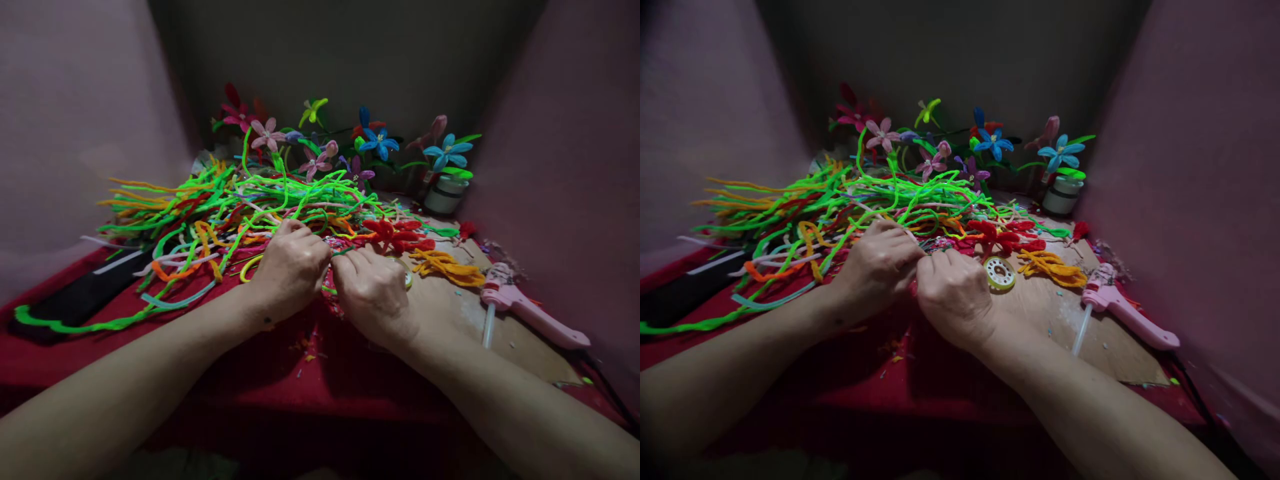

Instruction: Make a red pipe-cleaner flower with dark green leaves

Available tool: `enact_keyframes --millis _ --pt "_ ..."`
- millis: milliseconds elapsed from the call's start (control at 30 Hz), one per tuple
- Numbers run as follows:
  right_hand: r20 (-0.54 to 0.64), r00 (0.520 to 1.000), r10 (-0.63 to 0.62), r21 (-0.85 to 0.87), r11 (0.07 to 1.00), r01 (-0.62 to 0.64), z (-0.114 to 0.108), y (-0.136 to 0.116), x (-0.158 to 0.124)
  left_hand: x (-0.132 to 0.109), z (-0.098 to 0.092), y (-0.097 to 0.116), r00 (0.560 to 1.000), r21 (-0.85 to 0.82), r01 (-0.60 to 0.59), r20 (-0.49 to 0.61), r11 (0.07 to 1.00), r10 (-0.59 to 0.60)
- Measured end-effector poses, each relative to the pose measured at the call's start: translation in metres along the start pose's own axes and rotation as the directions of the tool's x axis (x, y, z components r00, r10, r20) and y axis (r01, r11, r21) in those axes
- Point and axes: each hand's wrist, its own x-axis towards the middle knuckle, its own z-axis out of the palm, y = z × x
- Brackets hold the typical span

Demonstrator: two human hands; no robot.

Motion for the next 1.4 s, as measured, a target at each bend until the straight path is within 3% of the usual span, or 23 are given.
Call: enact_keyframes --millis 100,167,200,233,300,367,400,467,567,700,933,1067,1233,1267,1333,1400 --pt "-0.004 1.000 -0.020 0.063 0.998 0.020 -0.005 0.007 0.006 0.002 -0.003 -0.008 0.989 -0.039 -0.135 0.050 0.990 0.137" --pt "0.030 0.993 0.113 0.278 0.953 -0.117 -0.009 0.015 0.013 0.003 -0.009 -0.012 0.984 -0.138 -0.165 0.039 0.977 0.172" --pt "0.092 0.974 0.210 0.434 0.872 -0.228 -0.011 0.020 0.016 0.004 -0.012 -0.014 0.983 -0.190 -0.174 0.030 0.966 0.183" --pt "0.201 0.934 0.295 0.592 0.723 -0.356 -0.012 0.026 0.019 0.005 -0.015 -0.014 0.982 -0.236 -0.179 0.020 0.955 0.189" --pt "0.549 0.783 0.294 0.736 0.274 -0.619 -0.012 0.035 0.024 0.005 -0.021 -0.012 0.983 -0.305 -0.177 -0.009 0.936 0.183" --pt "0.764 0.626 0.156 0.644 -0.128 -0.754 -0.009 0.040 0.025 0.004 -0.023 -0.007 0.990 -0.339 -0.138 -0.041 0.931 0.132" --pt "0.806 0.583 0.104 0.587 -0.272 -0.762 -0.006 0.040 0.025 0.004 -0.023 -0.004 0.995 -0.338 -0.099 -0.061 0.936 0.083" --pt "0.829 0.552 0.090 0.522 -0.477 -0.707 0.000 0.034 0.023 0.003 -0.021 0.000 0.993 -0.304 -0.010 -0.117 0.953 -0.027" --pt "0.841 0.497 0.215 0.510 -0.624 -0.593 0.004 0.020 0.022 0.001 -0.013 0.001 0.977 -0.184 0.060 -0.191 0.981 -0.096" --pt "0.827 0.443 0.345 0.552 -0.646 -0.527 0.003 0.008 0.023 0.001 -0.006 -0.001 0.978 0.015 0.017 -0.206 1.000 -0.013" --pt "0.820 0.489 0.297 0.549 -0.648 -0.527 0.005 0.005 0.017 0.000 -0.004 -0.002 0.976 0.017 0.062 -0.209 0.998 -0.057" --pt "0.802 0.518 0.297 0.564 -0.663 -0.492 0.008 0.005 0.014 0.001 -0.005 -0.005 0.986 0.054 -0.017 -0.163 0.998 0.025" --pt "0.859 0.396 0.324 0.502 -0.687 -0.525 0.010 0.007 0.014 0.003 -0.002 -0.009 0.977 0.105 -0.191 -0.076 0.976 0.199" --pt "0.855 0.402 0.327 0.511 -0.659 -0.552 0.009 0.008 0.014 0.003 -0.002 -0.010 0.977 0.107 -0.194 -0.071 0.975 0.202" --pt "0.811 0.464 0.356 0.585 -0.523 -0.621 0.006 0.008 0.013 0.004 -0.002 -0.012 0.982 0.097 -0.169 -0.071 0.981 0.176" --pt "0.699 0.566 0.437 0.697 -0.240 -0.676 0.001 0.009 0.012 0.004 -0.002 -0.014 0.987 0.064 -0.136 -0.071 0.989 0.141"
